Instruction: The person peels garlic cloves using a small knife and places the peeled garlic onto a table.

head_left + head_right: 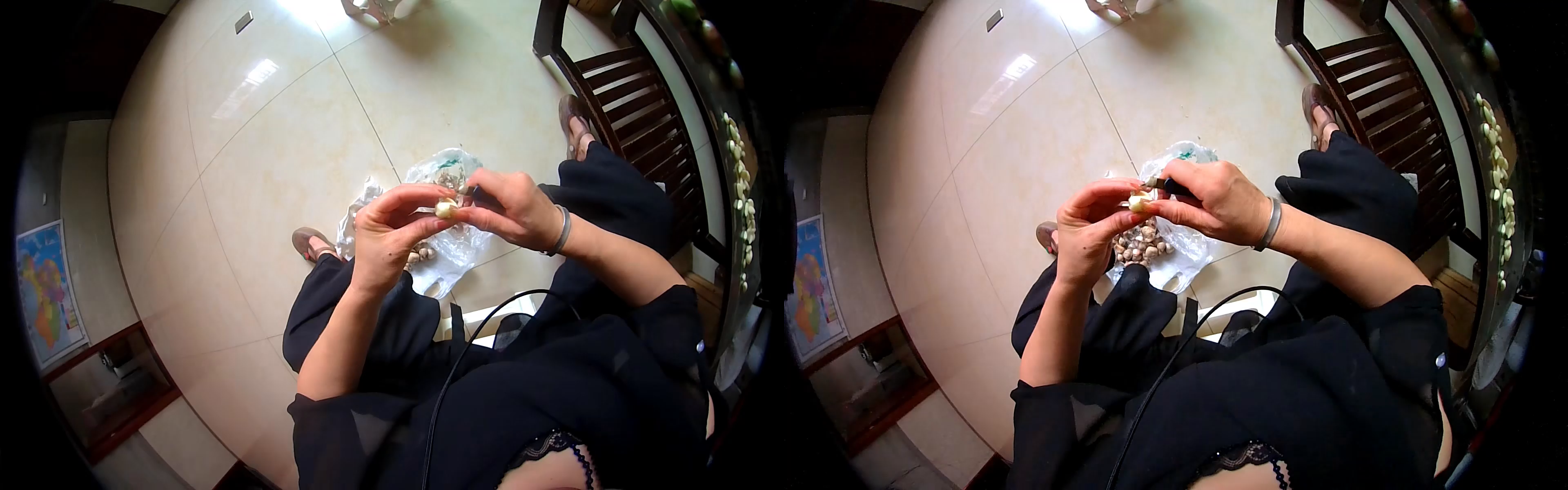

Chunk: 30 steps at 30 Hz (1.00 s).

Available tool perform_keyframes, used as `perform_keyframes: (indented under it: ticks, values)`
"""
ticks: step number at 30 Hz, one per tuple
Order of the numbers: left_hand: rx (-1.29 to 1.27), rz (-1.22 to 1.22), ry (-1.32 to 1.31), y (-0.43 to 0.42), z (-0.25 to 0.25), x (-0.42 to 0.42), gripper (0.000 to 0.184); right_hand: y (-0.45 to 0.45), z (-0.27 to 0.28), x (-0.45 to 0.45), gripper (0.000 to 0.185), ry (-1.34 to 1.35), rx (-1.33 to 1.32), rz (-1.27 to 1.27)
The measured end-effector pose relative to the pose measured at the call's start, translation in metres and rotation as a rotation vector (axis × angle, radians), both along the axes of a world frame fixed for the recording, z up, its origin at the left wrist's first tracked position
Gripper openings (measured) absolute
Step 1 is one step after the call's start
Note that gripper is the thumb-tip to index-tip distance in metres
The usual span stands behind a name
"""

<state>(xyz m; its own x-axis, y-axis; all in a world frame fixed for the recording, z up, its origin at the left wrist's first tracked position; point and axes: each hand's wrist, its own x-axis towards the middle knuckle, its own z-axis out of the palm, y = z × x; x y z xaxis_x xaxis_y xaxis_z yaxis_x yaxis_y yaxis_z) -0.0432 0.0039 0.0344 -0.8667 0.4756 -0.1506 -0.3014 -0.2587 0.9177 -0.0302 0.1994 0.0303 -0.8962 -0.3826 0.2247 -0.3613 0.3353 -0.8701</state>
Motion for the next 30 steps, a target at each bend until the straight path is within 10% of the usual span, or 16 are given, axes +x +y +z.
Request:
perform_keyframes:
  ticks: [30]
  values:
    - [-0.097,0.076,0.09,0.008,-0.008,0.004,0.019,0.0,-0.008,0.0,0.016,-0.076,-0.151,-0.063]
